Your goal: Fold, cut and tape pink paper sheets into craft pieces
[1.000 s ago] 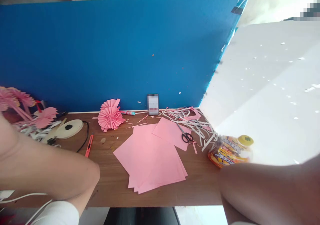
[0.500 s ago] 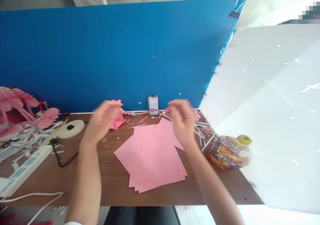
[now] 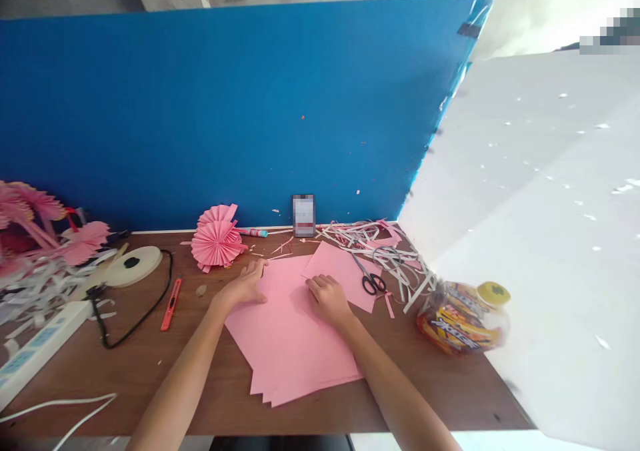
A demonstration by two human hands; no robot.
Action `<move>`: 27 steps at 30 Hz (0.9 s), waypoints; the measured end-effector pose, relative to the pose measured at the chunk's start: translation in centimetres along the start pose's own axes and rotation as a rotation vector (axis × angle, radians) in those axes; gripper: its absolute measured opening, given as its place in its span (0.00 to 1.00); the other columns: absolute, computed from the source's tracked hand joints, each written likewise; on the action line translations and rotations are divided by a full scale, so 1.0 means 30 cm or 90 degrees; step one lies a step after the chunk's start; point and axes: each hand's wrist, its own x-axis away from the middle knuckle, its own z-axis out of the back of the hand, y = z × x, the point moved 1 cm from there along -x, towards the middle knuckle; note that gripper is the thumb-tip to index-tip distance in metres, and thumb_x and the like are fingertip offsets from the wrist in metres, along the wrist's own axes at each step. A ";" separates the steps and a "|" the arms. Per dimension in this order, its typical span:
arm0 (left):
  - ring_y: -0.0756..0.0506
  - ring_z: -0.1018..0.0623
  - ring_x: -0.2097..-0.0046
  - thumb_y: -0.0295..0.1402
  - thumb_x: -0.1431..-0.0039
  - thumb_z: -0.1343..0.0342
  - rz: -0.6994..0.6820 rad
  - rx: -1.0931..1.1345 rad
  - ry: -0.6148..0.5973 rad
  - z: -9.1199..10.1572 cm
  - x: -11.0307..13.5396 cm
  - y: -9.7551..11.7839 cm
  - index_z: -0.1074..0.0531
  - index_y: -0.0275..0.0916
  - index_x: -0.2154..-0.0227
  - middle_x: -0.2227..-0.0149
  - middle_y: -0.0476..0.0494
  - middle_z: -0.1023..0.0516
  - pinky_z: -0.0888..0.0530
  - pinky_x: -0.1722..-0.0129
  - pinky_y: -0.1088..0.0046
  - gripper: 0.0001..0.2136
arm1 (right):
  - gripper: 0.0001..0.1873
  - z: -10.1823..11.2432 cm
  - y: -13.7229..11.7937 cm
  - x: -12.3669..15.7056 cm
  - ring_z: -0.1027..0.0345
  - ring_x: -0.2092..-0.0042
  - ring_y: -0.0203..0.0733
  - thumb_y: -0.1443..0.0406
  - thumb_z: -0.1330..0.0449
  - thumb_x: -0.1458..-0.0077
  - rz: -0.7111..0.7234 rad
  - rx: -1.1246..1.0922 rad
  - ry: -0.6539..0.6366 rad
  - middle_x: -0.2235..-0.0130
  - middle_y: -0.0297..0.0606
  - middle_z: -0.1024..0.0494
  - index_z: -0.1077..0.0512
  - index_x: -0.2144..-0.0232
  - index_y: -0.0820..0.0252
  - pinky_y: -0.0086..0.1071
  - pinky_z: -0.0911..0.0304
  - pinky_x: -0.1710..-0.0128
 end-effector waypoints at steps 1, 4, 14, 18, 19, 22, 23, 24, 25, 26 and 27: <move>0.33 0.44 0.37 0.30 0.64 0.36 -0.003 0.007 -0.006 -0.004 -0.008 -0.007 0.47 0.43 0.44 0.41 0.36 0.44 0.39 0.40 0.59 0.41 | 0.11 -0.003 0.000 0.003 0.40 0.63 0.36 0.70 0.51 0.41 0.002 -0.001 -0.005 0.66 0.38 0.29 0.29 0.61 0.62 0.30 0.53 0.62; 0.35 0.46 0.36 0.30 0.66 0.35 -0.005 0.021 -0.023 -0.014 -0.031 -0.032 0.51 0.45 0.42 0.38 0.37 0.48 0.39 0.40 0.60 0.45 | 0.11 -0.011 -0.001 0.006 0.41 0.63 0.36 0.71 0.51 0.42 0.003 -0.007 -0.026 0.67 0.38 0.29 0.30 0.62 0.62 0.30 0.54 0.62; 0.37 0.40 0.42 0.29 0.64 0.42 -0.070 -0.056 -0.099 0.011 -0.045 -0.009 0.39 0.50 0.52 0.49 0.44 0.39 0.36 0.45 0.59 0.30 | 0.10 -0.004 -0.001 0.000 0.42 0.62 0.36 0.71 0.50 0.42 -0.001 -0.010 -0.062 0.66 0.38 0.30 0.30 0.62 0.62 0.29 0.54 0.63; 0.38 0.40 0.44 0.29 0.61 0.44 -0.115 -0.086 -0.112 0.011 -0.070 -0.012 0.33 0.49 0.60 0.53 0.46 0.39 0.35 0.47 0.59 0.21 | 0.10 0.004 -0.002 -0.005 0.42 0.61 0.36 0.71 0.51 0.42 0.002 -0.018 -0.066 0.66 0.38 0.30 0.30 0.62 0.62 0.29 0.53 0.63; 0.38 0.40 0.45 0.30 0.62 0.44 -0.111 -0.088 -0.117 0.012 -0.076 -0.012 0.33 0.49 0.60 0.53 0.46 0.39 0.35 0.48 0.60 0.20 | 0.10 0.005 -0.002 -0.006 0.42 0.61 0.35 0.71 0.51 0.42 0.002 -0.020 -0.066 0.66 0.38 0.30 0.30 0.62 0.62 0.29 0.53 0.63; 0.38 0.39 0.47 0.31 0.63 0.42 -0.110 -0.097 -0.128 0.021 -0.084 -0.001 0.32 0.47 0.61 0.53 0.46 0.39 0.34 0.49 0.60 0.20 | 0.09 0.010 -0.001 -0.009 0.41 0.61 0.35 0.72 0.50 0.42 -0.001 -0.019 -0.070 0.66 0.36 0.30 0.30 0.62 0.61 0.29 0.52 0.63; 0.39 0.38 0.47 0.31 0.63 0.41 -0.114 -0.099 -0.129 0.027 -0.084 0.006 0.32 0.46 0.62 0.53 0.46 0.39 0.34 0.49 0.60 0.20 | 0.09 0.011 -0.001 -0.010 0.41 0.61 0.35 0.72 0.49 0.42 -0.001 -0.020 -0.072 0.66 0.36 0.30 0.30 0.62 0.61 0.29 0.52 0.63; 0.39 0.38 0.47 0.31 0.64 0.41 -0.117 -0.101 -0.129 0.032 -0.084 0.012 0.32 0.45 0.63 0.53 0.46 0.38 0.34 0.49 0.60 0.19 | 0.09 0.011 0.000 -0.010 0.41 0.61 0.35 0.72 0.49 0.42 -0.001 -0.023 -0.074 0.66 0.36 0.30 0.30 0.62 0.61 0.28 0.52 0.63; 0.39 0.38 0.47 0.31 0.63 0.40 -0.119 -0.099 -0.130 0.038 -0.084 0.017 0.32 0.44 0.65 0.53 0.46 0.37 0.35 0.49 0.61 0.18 | 0.09 0.011 0.002 -0.011 0.41 0.61 0.35 0.71 0.49 0.42 -0.001 -0.026 -0.075 0.65 0.36 0.30 0.30 0.62 0.61 0.28 0.52 0.63; 0.39 0.38 0.48 0.31 0.63 0.41 -0.119 -0.093 -0.129 0.042 -0.084 0.021 0.32 0.43 0.66 0.54 0.47 0.36 0.35 0.49 0.62 0.16 | 0.10 0.010 0.004 -0.011 0.41 0.61 0.35 0.71 0.50 0.42 -0.001 -0.030 -0.075 0.65 0.36 0.30 0.30 0.61 0.61 0.28 0.52 0.63; 0.40 0.37 0.48 0.30 0.61 0.42 -0.119 -0.082 -0.125 0.045 -0.086 0.022 0.32 0.42 0.67 0.54 0.47 0.35 0.34 0.50 0.63 0.14 | 0.10 0.008 0.006 -0.011 0.41 0.61 0.34 0.71 0.50 0.42 -0.001 -0.033 -0.075 0.65 0.36 0.30 0.30 0.61 0.60 0.29 0.51 0.63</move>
